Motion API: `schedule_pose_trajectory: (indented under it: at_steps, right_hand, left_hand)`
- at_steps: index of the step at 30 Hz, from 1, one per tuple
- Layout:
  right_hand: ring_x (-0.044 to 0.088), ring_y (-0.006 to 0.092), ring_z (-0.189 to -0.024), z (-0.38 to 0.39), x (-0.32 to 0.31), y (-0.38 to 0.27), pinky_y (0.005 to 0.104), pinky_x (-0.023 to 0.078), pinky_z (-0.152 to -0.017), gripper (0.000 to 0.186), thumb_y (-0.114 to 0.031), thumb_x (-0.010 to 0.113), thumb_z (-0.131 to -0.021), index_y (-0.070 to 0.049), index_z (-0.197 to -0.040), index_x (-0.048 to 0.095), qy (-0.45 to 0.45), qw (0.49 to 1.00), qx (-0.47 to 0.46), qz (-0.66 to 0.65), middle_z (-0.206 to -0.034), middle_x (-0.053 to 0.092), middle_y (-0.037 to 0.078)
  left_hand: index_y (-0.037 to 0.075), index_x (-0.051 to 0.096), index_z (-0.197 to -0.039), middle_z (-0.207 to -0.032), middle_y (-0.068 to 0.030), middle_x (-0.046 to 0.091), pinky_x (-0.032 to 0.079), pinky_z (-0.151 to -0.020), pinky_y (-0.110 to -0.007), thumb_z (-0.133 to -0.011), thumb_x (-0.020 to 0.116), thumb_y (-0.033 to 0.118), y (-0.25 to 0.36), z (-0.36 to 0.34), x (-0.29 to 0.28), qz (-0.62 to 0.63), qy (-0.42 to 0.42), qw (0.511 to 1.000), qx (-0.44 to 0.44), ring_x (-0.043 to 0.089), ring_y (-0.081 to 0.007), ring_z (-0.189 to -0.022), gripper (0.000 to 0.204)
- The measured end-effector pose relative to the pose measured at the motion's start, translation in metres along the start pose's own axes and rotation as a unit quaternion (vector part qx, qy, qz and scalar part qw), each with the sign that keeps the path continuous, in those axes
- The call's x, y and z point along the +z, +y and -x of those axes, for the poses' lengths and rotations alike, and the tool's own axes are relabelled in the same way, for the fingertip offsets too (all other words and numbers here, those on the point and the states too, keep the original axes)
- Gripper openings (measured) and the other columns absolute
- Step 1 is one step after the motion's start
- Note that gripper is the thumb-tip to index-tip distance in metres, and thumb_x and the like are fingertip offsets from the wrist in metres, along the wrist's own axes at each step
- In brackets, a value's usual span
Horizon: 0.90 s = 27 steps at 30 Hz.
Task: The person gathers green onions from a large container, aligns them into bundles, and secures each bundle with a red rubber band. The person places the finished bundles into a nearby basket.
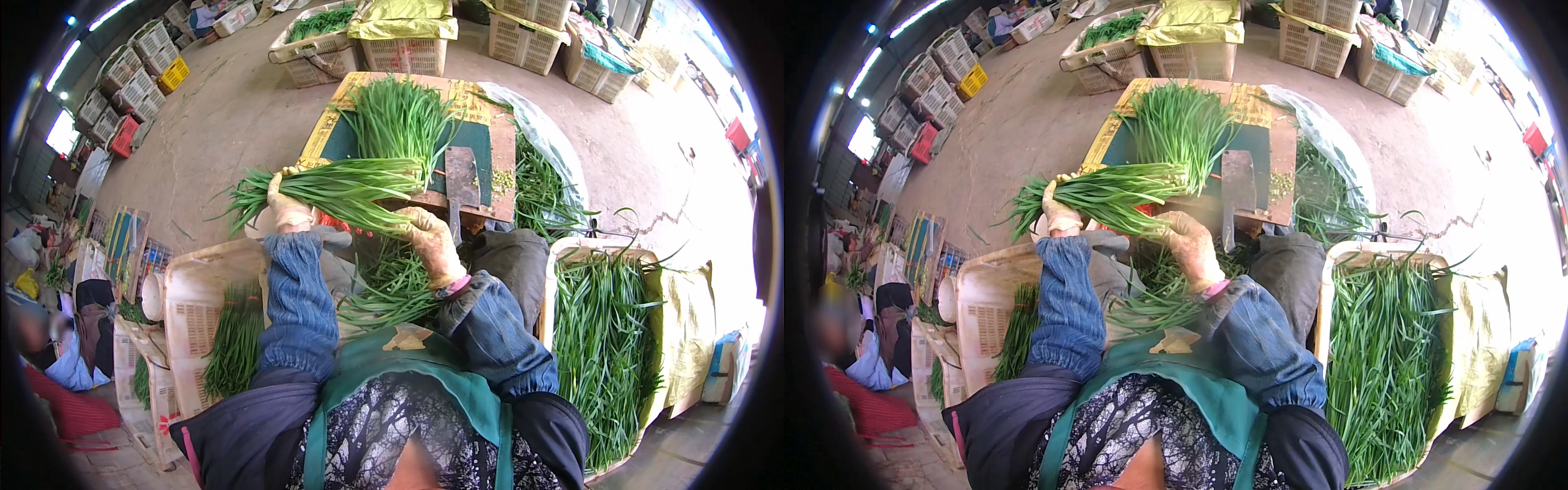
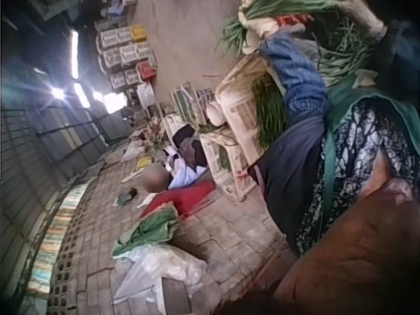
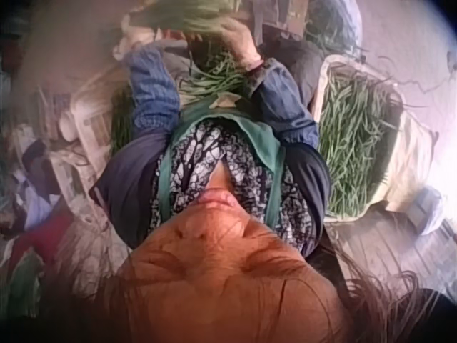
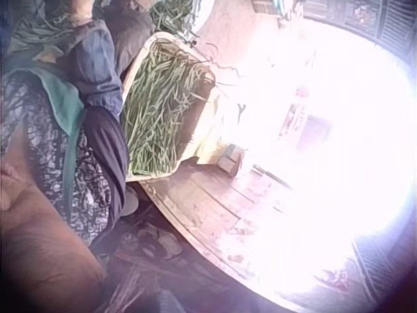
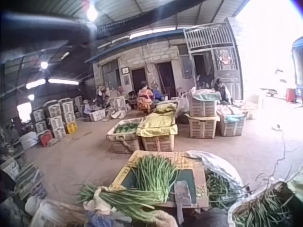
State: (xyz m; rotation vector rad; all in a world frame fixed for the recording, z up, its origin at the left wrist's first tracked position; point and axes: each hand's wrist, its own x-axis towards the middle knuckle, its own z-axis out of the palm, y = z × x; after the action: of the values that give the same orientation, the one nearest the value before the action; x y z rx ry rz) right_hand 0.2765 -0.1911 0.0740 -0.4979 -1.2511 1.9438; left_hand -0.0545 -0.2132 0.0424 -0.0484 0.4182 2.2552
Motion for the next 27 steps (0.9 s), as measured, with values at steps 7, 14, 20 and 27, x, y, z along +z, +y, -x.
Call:
schedule_pose_trajectory:
  at_steps: [7,14,20,27]
  right_hand:
    - [0.065,0.0193,-0.089,0.032,-0.017,-0.029,0.0322,0.050,-0.087,0.013,-0.008,0.066,-0.092,0.003,-0.097,0.069,0.028,0.987,-0.126,0.092,-0.099,0.069,0.009]
    - [0.064,0.0202,-0.092,0.061,-0.093,-0.066,0.0349,0.050,-0.086,0.016,-0.015,0.063,-0.097,-0.001,-0.091,0.068,-0.298,0.954,0.019,0.041,-0.094,0.069,0.011]
    - [0.067,0.0205,-0.091,0.058,-0.082,-0.042,0.0333,0.050,-0.087,0.017,-0.018,0.066,-0.093,-0.005,-0.099,0.076,-0.014,0.899,-0.072,0.432,-0.096,0.073,0.007]
    - [0.064,0.0137,-0.101,0.046,-0.042,-0.053,0.0293,0.050,-0.093,0.017,-0.008,0.065,-0.094,0.004,-0.104,0.072,-0.019,0.998,0.022,0.054,-0.106,0.073,0.008]
  left_hand:
    - [0.003,0.062,-0.083,-0.081,-0.0114,0.067,0.055,-0.087,-0.043,-0.090,0.054,0.019,-0.012,0.008,0.029,-0.013,-0.004,0.998,0.064,0.064,-0.0290,-0.082,0.019]
    - [0.004,0.064,-0.086,-0.084,-0.0122,0.068,0.054,-0.090,-0.048,-0.093,0.050,0.020,0.049,-0.007,0.014,0.007,0.011,0.995,0.101,0.065,-0.0328,-0.088,0.023]
    - [0.004,0.064,-0.087,-0.085,-0.0117,0.069,0.054,-0.091,-0.047,-0.093,0.053,0.020,0.048,0.002,0.012,0.022,-0.053,0.994,0.088,0.065,-0.0329,-0.089,0.021]
    - [0.005,0.064,-0.085,-0.082,-0.0079,0.068,0.052,-0.095,-0.042,-0.092,0.059,0.017,0.027,0.021,0.041,0.023,-0.114,0.990,0.083,0.065,-0.0256,-0.085,0.015]
